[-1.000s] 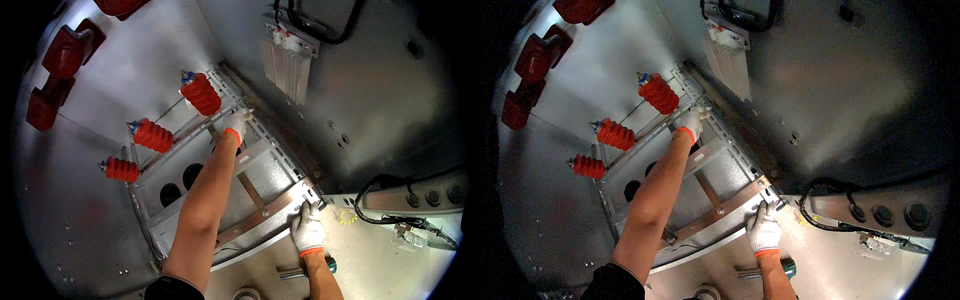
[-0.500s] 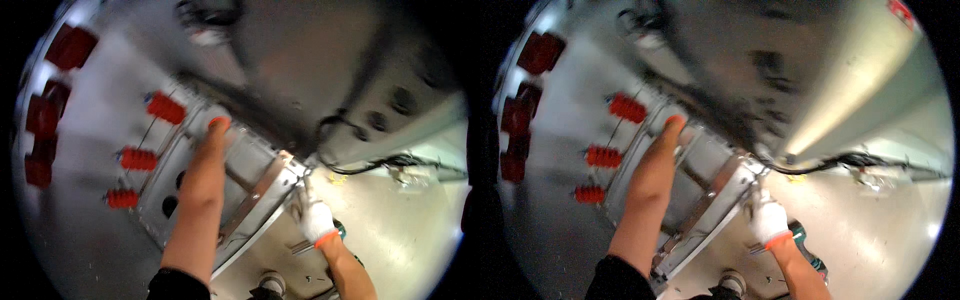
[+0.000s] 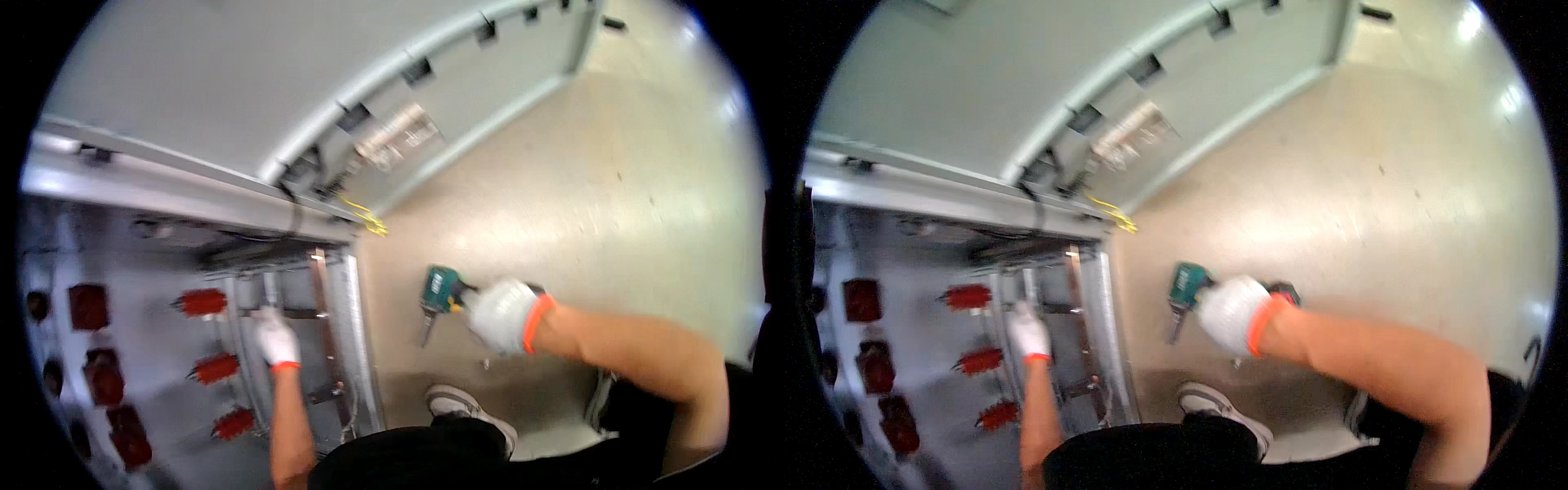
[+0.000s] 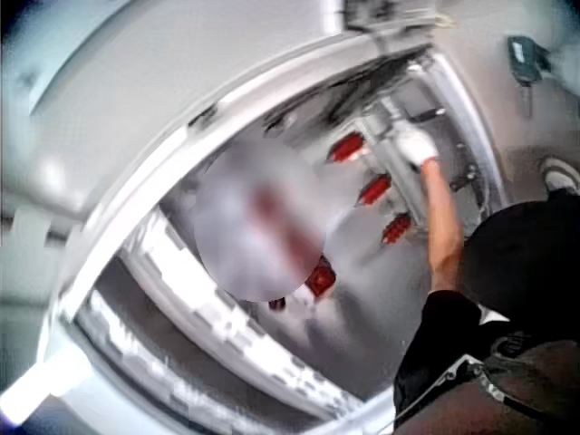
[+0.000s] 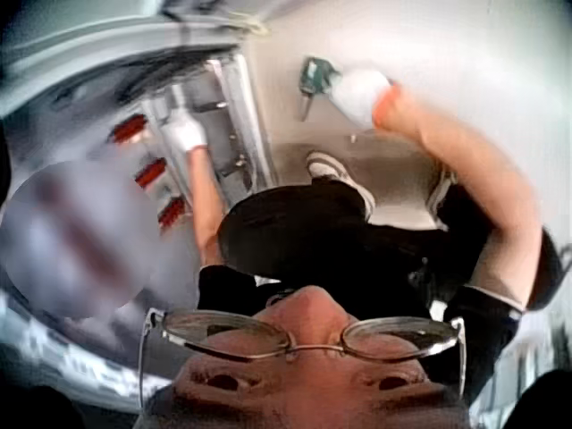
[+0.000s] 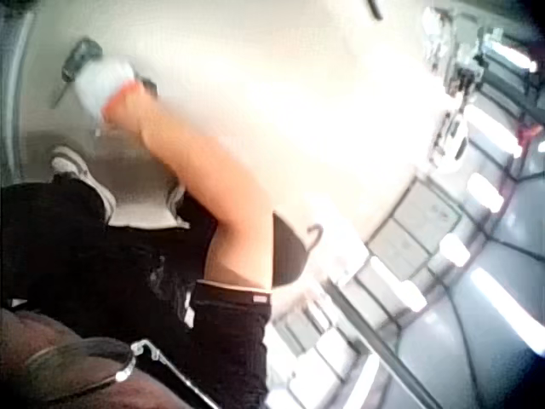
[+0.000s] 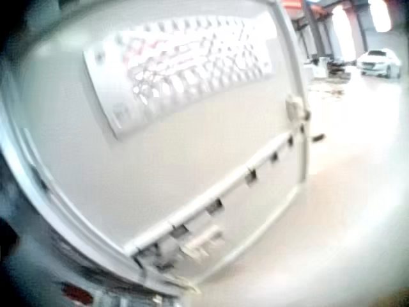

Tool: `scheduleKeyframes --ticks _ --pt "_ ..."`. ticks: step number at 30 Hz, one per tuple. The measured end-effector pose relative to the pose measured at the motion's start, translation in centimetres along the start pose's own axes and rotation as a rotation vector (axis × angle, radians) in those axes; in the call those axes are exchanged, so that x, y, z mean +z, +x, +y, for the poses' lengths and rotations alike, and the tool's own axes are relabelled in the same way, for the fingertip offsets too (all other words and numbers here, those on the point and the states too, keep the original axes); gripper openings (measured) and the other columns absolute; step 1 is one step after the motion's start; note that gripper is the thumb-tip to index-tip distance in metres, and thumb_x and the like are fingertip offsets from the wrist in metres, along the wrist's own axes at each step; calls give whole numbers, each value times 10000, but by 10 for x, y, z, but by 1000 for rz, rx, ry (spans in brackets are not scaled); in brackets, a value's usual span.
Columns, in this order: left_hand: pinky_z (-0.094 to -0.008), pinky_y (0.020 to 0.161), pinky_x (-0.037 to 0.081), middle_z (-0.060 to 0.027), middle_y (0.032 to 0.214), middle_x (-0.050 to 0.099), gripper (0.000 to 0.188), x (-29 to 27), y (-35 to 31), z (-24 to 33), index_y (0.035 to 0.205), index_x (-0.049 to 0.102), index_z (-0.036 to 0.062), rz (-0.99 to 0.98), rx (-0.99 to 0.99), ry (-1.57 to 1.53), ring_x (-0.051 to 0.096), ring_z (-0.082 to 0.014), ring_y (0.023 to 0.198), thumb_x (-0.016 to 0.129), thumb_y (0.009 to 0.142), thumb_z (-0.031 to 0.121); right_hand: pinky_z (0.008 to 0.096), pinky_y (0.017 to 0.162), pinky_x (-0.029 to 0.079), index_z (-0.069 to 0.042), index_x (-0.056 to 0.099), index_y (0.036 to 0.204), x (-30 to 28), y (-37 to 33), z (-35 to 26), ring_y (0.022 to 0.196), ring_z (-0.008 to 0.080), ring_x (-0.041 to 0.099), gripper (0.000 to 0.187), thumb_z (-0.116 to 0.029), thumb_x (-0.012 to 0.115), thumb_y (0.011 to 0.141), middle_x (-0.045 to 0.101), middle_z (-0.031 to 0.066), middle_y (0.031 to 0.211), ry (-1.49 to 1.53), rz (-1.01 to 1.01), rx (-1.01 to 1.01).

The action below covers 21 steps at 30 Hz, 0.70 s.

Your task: The person works inside an open electrical cabinet, routing and securing cables with zip ties, then closes the cabinet door. They later use a cordless drill to tighten fasteners on red insulators inside another cabinet section.

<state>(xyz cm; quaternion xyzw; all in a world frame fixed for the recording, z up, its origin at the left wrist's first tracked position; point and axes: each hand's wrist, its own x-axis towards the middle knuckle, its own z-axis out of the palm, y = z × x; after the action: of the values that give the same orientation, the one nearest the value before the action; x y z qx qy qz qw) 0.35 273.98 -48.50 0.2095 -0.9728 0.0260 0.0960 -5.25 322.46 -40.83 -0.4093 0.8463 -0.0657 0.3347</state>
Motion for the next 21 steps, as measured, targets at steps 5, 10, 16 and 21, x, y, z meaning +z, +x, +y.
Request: scheduleKeyframes --ticks 5,10,16,21 --pt "-520 893 482 -260 1085 669 495 -67 -26 145 1030 672 30 -567 182 -334 620 -451 1029 328 1044 386 485 791 558 -77 693 982 43 -90 14 927 366 685 280 -320 581 900 695 180 1013 184 140 52" --pt "-488 981 474 -251 1167 673 507 -121 1 225 1249 638 43 -604 639 -281 634 -429 1088 364 1052 422 476 895 540 -89 672 1160 50 -120 43 1028 388 676 413 -391 572 898 701 212 1085 309 88 79" --pt "-350 849 550 -147 996 736 477 -269 -61 398 1320 606 23 -654 569 -607 709 -207 883 625 976 353 459 872 526 -19 682 1063 9 -142 12 969 357 688 386 -354 529 950 701 199 1089 379 171 -175" --pt "-317 855 540 -93 964 704 803 -357 -120 533 1515 347 26 -857 462 -757 671 -168 860 756 871 277 486 859 525 -17 717 1042 -41 -224 -25 937 406 670 413 -364 575 868 700 256 1020 669 301 -267"
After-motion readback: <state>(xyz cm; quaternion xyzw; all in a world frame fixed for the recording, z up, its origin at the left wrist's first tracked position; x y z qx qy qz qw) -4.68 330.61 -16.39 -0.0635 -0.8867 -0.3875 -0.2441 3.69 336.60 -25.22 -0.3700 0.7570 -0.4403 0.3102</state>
